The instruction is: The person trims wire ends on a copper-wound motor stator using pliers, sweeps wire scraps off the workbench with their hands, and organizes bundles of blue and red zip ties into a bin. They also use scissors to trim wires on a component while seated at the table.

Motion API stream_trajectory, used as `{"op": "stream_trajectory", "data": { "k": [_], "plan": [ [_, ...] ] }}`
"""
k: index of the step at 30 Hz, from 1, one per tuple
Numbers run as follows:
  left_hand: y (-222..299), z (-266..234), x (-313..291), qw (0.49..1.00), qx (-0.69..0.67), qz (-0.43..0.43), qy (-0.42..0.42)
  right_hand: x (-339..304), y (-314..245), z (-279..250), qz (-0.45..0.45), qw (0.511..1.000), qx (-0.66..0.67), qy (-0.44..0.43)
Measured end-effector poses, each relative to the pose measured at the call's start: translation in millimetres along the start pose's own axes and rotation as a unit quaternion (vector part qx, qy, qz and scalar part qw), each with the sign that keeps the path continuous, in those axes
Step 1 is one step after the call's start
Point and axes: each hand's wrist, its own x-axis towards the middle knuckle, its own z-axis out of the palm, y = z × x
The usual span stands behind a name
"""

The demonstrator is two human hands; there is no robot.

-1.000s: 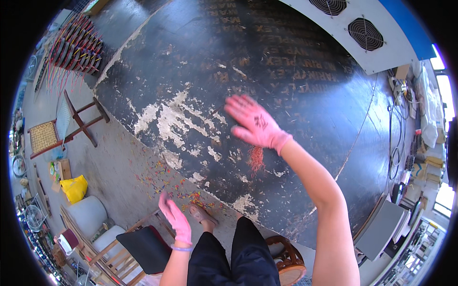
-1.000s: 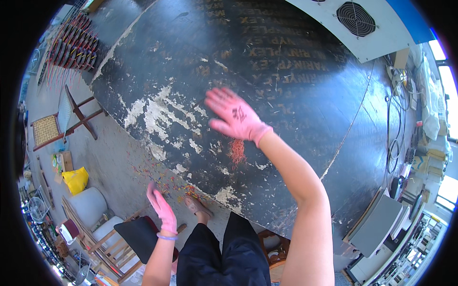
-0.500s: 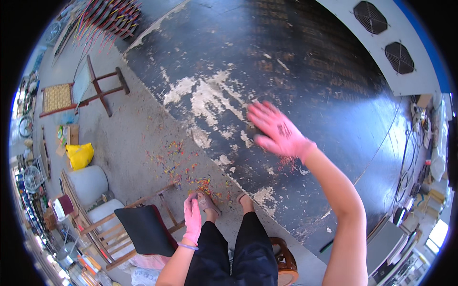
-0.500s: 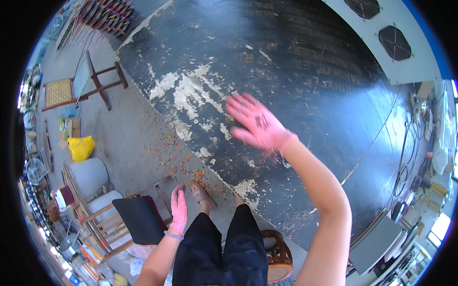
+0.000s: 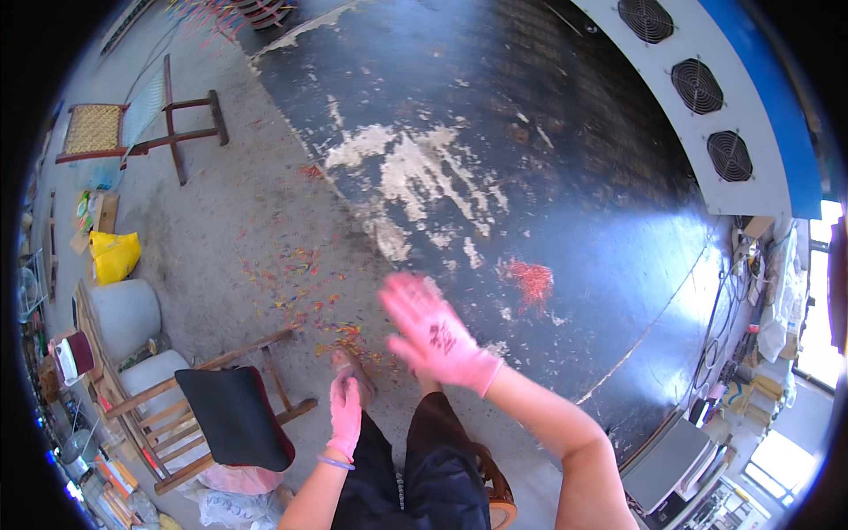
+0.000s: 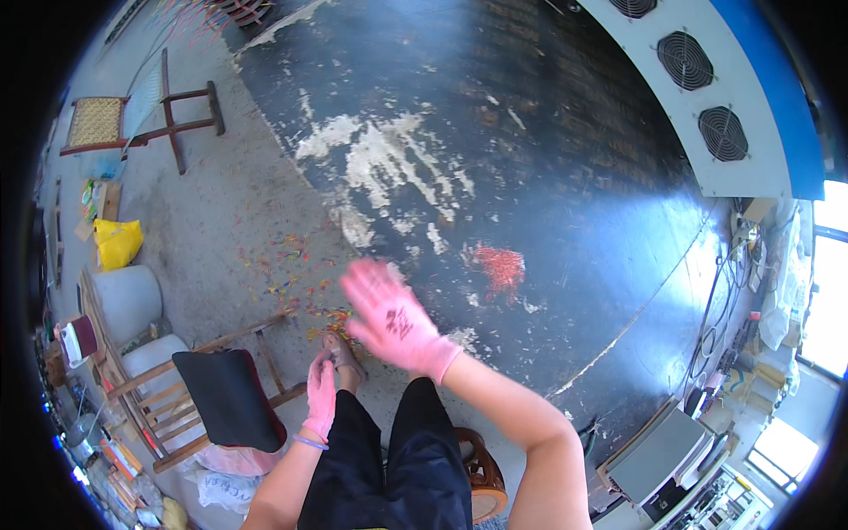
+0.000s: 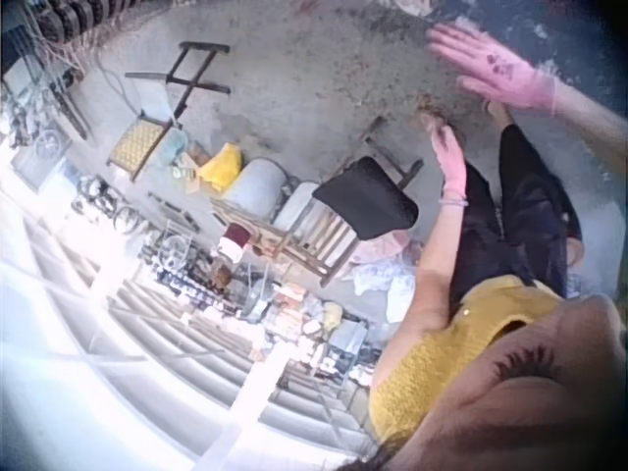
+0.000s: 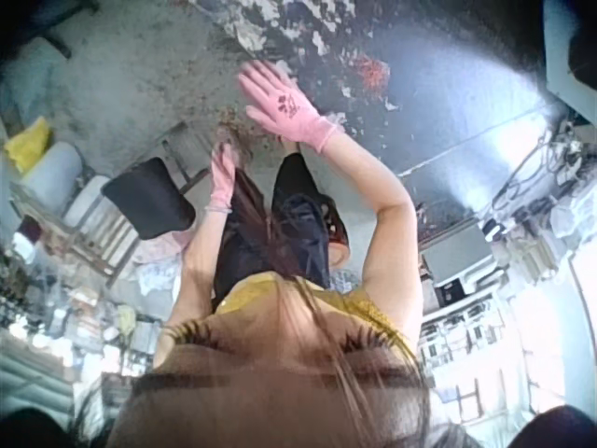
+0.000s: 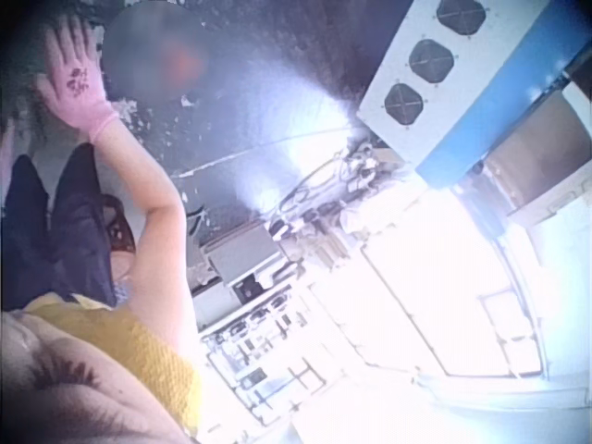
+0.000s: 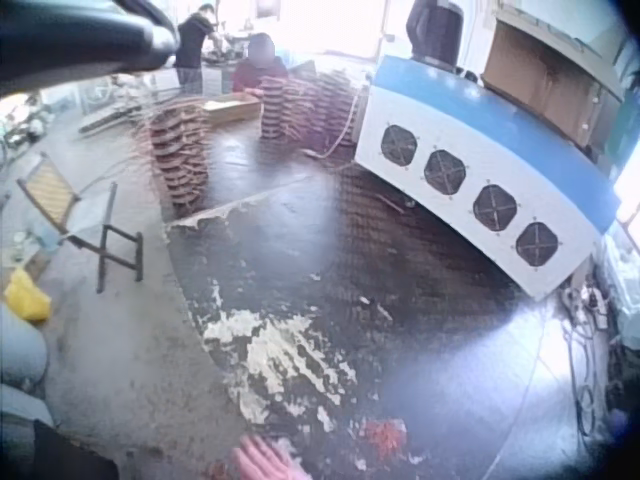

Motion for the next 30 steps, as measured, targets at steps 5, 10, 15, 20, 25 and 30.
{"op": "stream_trajectory", "data": {
  "k": [5, 10, 15, 20, 25, 30],
  "plan": [
    [-8, -22, -16, 0.999, -0.032, -0.013, -0.005, -6, -37, -19, 0.017, 0.999, 0.004, 0.05],
    [-37, -33, -16, 1.0, -0.003, 0.015, 0.018, -69, -61, 34, 0.123, 0.99, 0.069, 0.023],
    [-49, -36, -28, 1.0, -0.01, -0.003, 0.007, -117, -20, 143, 0.317, 0.943, 0.075, 0.075],
    [-87, -46, -40, 0.998, 0.001, -0.038, 0.044, -117, 76, 185, 0.572, 0.797, -0.122, 0.153],
    [-140, -54, -66, 0.996, 0.004, -0.055, 0.077, -137, 83, 170, 0.541, 0.793, -0.083, 0.268],
    [-143, -47, -81, 0.992, -0.063, -0.103, 0.036, -129, 129, 161, 0.518, 0.803, 0.016, 0.293]
  ]
}}
